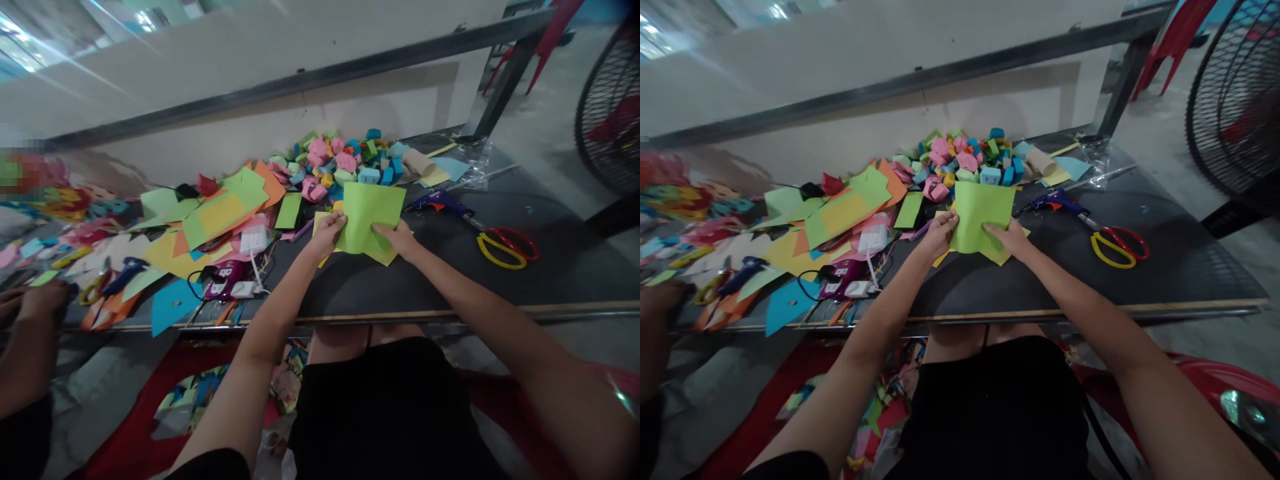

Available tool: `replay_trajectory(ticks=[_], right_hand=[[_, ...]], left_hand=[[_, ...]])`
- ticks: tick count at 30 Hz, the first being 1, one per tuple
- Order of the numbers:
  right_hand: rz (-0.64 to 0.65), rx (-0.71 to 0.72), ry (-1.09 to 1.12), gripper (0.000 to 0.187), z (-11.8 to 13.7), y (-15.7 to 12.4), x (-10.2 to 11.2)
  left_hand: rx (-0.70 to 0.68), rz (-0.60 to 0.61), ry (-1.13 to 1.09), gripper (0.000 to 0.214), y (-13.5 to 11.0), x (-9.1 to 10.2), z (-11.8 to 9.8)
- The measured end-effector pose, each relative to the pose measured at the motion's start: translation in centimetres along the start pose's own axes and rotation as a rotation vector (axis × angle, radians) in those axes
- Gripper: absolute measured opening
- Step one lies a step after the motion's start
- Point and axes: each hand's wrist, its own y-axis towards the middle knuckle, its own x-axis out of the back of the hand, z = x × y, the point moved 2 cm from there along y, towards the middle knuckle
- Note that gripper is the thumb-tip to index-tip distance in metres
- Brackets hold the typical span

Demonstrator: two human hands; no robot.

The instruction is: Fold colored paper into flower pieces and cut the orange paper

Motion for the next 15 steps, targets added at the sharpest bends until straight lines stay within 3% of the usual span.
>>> replay_trajectory(ticks=[3,6,8,11,13,15], right_hand=[[-0.236,0.081,-0.262,0.057,0.8,0.3,1.9],[-0.317,0.136,-0.646,0.044,1.8,0.1,3.4],[-0.342,0.17,-0.831,0.05,2.4,-0.2,3.6],[-0.373,0.328,-0.969,0.074,3.2,-1.0,2.9],[-0.372,0.442,-1.07,0.084,3.7,-1.5,2.1],[-0.347,0.472,-1.191,0.08,4.3,-2.0,1.6]], left_hand=[[-0.056,-0.105,0.267,0.044,-0.2,0.2,0.3],[-0.128,-0.176,0.62,0.043,-0.5,-0.1,0.2],[-0.169,-0.164,0.848,0.044,-0.8,-0.6,0.1],[-0.204,-0.118,1.104,0.033,-1.4,-1.1,0.2],[-0.222,-0.089,1.166,0.025,-1.6,-1.2,0.4],[-0.237,-0.067,1.17,0.022,-1.8,-1.1,0.6]])
